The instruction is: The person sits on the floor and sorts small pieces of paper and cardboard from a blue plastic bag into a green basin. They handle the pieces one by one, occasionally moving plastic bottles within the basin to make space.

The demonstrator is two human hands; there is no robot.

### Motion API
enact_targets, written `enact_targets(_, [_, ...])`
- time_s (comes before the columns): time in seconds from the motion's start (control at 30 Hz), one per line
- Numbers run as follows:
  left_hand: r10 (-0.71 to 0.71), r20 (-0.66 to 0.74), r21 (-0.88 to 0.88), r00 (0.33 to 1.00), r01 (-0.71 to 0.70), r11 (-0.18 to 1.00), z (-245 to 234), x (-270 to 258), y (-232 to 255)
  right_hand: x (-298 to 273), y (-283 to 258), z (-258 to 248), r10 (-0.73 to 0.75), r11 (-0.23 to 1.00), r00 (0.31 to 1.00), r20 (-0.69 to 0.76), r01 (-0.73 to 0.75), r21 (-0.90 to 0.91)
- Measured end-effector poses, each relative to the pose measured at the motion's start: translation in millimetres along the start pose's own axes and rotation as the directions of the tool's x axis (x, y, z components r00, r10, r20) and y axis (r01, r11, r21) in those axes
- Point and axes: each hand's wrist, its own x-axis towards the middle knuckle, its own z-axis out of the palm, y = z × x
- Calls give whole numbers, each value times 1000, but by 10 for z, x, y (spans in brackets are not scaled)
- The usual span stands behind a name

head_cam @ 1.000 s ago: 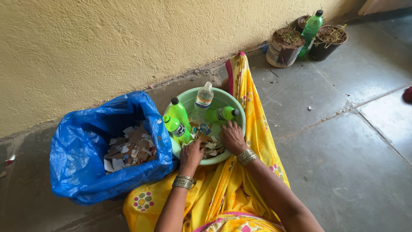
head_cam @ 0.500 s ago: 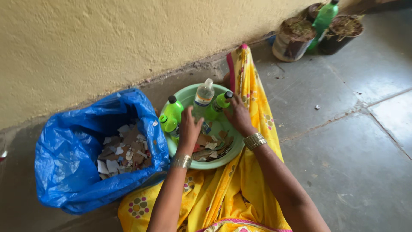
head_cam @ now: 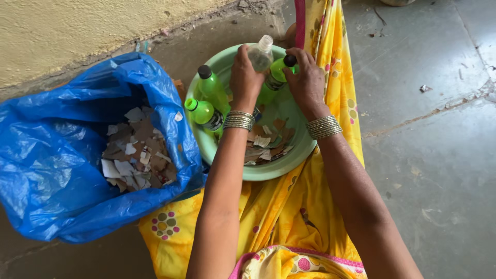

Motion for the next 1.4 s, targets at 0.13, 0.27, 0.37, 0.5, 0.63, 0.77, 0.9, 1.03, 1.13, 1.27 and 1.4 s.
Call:
enact_targets(0.13, [104, 38, -192, 994, -95, 977, -182, -27, 79, -46, -163, -205, 146, 989, 984, 100, -146, -3])
enact_targets(0.27, [231, 185, -371, 955, -150, 916, -211, 20, 73, -234, -277, -404, -1, 997, 999, -35, -1, -76])
enact_targets(0.37, [289, 271, -400, 918, -166, 902, -146, 90, 61, -247, -285, -488, 3, 991, 995, -104, -17, -129])
enact_targets(0.5, [267, 309, -349, 913, -152, 925, 9, 53, 16, -274, -227, -504, 150, 985, 983, -109, -159, -74])
enact_targets(0.63, [316, 282, -388, 906, -194, 901, 156, -1, -51, -315, -99, -461, 168, 978, 985, -35, -171, -120])
enact_targets(0.77, [270, 268, -349, 925, -168, 922, 165, -113, -44, -359, -97, -450, 105, 982, 994, -29, -109, -152])
enact_targets(0.9, [152, 237, -191, 960, -107, 976, 230, -137, -123, -325, -82, -495, 246, 968, 967, 64, -241, -70])
enact_targets(1.03, [57, 354, 31, 933, -72, 997, 338, -295, -474, -355, -46, -485, 320, 947, 942, 105, -318, -36])
enact_targets(1.13, [73, 368, 156, 927, -139, 978, 428, -414, -699, -338, -43, -495, 44, 989, 999, -27, -47, -137])
enact_targets(1.27, [137, 317, 273, 938, -229, 934, 496, -478, -892, -302, -29, -450, 218, 976, 971, 101, -218, -9])
enact_targets(1.4, [105, 351, 429, 930, -260, 865, 559, -449, -983, -266, 47, -411, 113, 993, 992, 51, -111, -32])
